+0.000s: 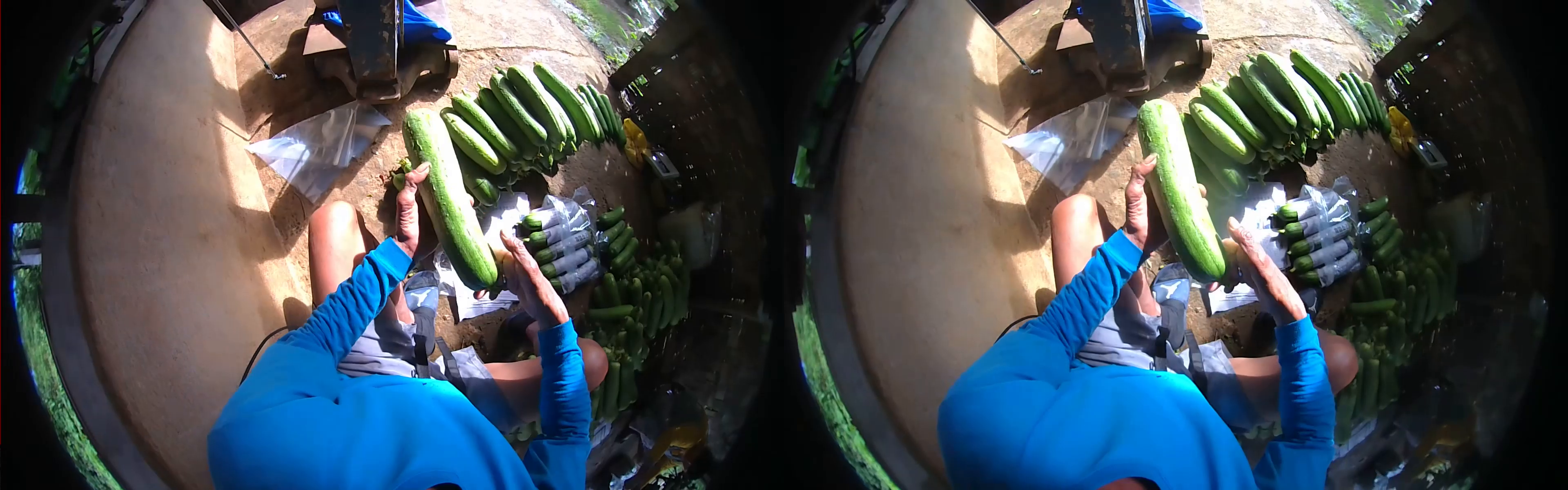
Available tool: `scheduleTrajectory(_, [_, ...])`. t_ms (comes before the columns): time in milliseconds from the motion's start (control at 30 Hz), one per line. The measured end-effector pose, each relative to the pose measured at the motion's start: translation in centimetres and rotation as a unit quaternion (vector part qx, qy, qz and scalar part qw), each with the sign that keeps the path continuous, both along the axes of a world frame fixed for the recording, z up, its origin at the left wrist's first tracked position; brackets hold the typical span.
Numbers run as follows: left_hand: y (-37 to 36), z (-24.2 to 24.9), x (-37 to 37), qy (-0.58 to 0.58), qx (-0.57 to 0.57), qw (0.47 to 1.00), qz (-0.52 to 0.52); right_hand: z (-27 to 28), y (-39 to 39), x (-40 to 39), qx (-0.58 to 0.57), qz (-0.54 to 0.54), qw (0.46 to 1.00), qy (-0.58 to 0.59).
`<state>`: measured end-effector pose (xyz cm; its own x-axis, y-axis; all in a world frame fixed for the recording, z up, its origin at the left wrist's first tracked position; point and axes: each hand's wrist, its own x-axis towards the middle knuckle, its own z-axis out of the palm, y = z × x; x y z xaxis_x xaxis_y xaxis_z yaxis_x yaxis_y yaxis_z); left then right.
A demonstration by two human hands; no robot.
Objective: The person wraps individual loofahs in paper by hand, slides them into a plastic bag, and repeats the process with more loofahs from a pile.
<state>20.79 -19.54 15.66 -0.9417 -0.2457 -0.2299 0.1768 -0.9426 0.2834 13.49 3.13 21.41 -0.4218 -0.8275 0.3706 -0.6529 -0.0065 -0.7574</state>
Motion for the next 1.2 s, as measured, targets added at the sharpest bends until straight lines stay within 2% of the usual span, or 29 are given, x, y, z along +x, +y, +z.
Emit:
scheduleTrajectory(33, [-1.0,0.1,-0.1,-0.056,-0.032,0.996,0.069,1.6,-0.9,-0.7,0.155,0.002,0.949,-0.273])
scheduleTrajectory(67, [-2.3,0.2,0.0,-0.078,-0.038,0.993,0.083,2.2,-1.6,-1.1,0.295,0.006,0.802,-0.52])
scheduleTrajectory(100, [-3.5,0.3,0.0,-0.101,-0.072,0.984,0.125,0.7,-1.6,-1.4,0.37,-0.014,0.833,-0.412])
scheduleTrajectory(133, [-4.7,0.3,0.2,-0.127,-0.104,0.972,0.17,1.4,-1.1,-1.1,0.385,-0.036,0.859,-0.337])
scheduleTrajectory(167, [-6.5,-0.1,0.3,-0.122,-0.141,0.964,0.192,1.5,-0.1,-0.9,0.388,-0.026,0.856,-0.339])
scheduleTrajectory(200, [-8.3,-0.7,0.5,-0.118,-0.177,0.953,0.216,1.4,1.1,-0.9,0.373,-0.01,0.91,-0.183])
scheduleTrajectory(233, [-9.7,0.1,0.9,-0.134,-0.2,0.94,0.24,1.3,2.2,-1.1,0.342,0.01,0.939,-0.021])
scheduleTrajectory(267, [-11.2,1.3,1.3,-0.149,-0.225,0.926,0.264,1.2,2.9,-1.1,0.296,0.032,0.944,0.14])
scheduleTrajectory(300, [-12.9,1.4,2.0,-0.169,-0.247,0.908,0.292,1.4,3.3,-0.8,0.236,0.051,0.924,0.296])
scheduleTrajectory(333, [-14.9,1.4,2.6,-0.185,-0.27,0.889,0.319,2.2,3.1,0.0,0.278,-0.025,0.95,0.143])
scheduleTrajectory(400, [-21.4,-3.6,3.9,-0.17,-0.392,0.824,0.371,1.1,4.3,-0.2,0.266,-0.036,0.947,0.178])
scheduleTrajectory(433, [-22.3,-3.2,4.8,-0.22,-0.411,0.801,0.374,1.4,4.4,-0.2,0.318,-0.066,0.941,0.094])
scheduleTrajectory(467, [-24.3,-5.2,6.4,-0.253,-0.447,0.781,0.356,1.8,4.6,-0.2,0.318,-0.063,0.941,0.095])
scheduleTrajectory(533, [-26.4,-9.2,8.9,-0.366,-0.441,0.735,0.363,2.4,5.0,0.1,0.359,-0.094,0.928,0.013])
scheduleTrajectory(600, [-27.7,-14.8,12.3,-0.484,-0.423,0.704,0.303,3.0,5.1,0.3,0.354,-0.1,0.93,0.015])
scheduleTrajectory(667, [-27.0,-17.2,15.8,-0.615,-0.4,0.651,0.194,3.4,5.1,0.4,0.364,-0.114,0.924,-0.01])
scheduleTrajectory(733, [-25.3,-20.0,18.5,-0.582,-0.403,0.682,0.184,3.1,5.5,0.1,0.389,-0.12,0.913,-0.029])
scheduleTrajectory(767, [-28.7,-30.8,21.3,-0.598,-0.487,0.603,0.205,3.0,5.5,0.0,0.403,-0.124,0.906,-0.047])
scheduleTrajectory(800, [-31.0,-38.6,23.3,-0.621,-0.563,0.499,0.221,3.0,5.5,0.0,0.416,-0.126,0.898,-0.064])
scheduleTrajectory(833, [-30.9,-39.5,23.6,-0.646,-0.616,0.383,0.236,2.8,5.7,-0.1,0.42,-0.121,0.897,-0.061])
scheduleTrajectory(867, [-31.6,-40.7,24.4,-0.645,-0.59,0.416,0.25,2.4,6.0,0.0,0.423,-0.125,0.896,-0.06])
scheduleTrajectory(900, [-30.4,-37.2,24.1,-0.643,-0.562,0.447,0.264,2.0,6.2,-0.2,0.424,-0.13,0.894,-0.059])
scheduleTrajectory(933, [-28.4,-31.3,23.3,-0.641,-0.533,0.476,0.28,1.9,6.3,-0.3,0.439,-0.124,0.888,-0.06])
scheduleTrajectory(967, [-28.1,-29.9,22.8,-0.604,-0.545,0.471,0.342,1.9,6.3,-0.3,0.431,-0.112,0.894,-0.05])
scheduleTrajectory(1000, [-28.0,-27.2,22.2,-0.652,-0.518,0.47,0.292,2.0,6.1,-0.2,0.421,-0.101,0.9,-0.04])
scheduleTrajectory(1067, [-26.6,-21.1,20.9,-0.653,-0.536,0.481,0.234,2.0,6.0,0.0,0.409,-0.084,0.909,-0.008])
scheduleTrajectory(1133, [-27.9,-21.2,19.2,-0.62,-0.553,0.51,0.222,2.3,5.4,0.2,0.39,-0.085,0.917,0.023])
scheduleTrajectory(1167, [-27.1,-19.0,17.8,-0.566,-0.58,0.543,0.221,3.0,4.8,0.2,0.409,-0.086,0.908,-0.022])
scheduleTrajectory(1200, [-26.7,-17.5,15.8,-0.538,-0.625,0.523,0.216,3.4,4.3,0.1,0.424,-0.088,0.899,-0.068])
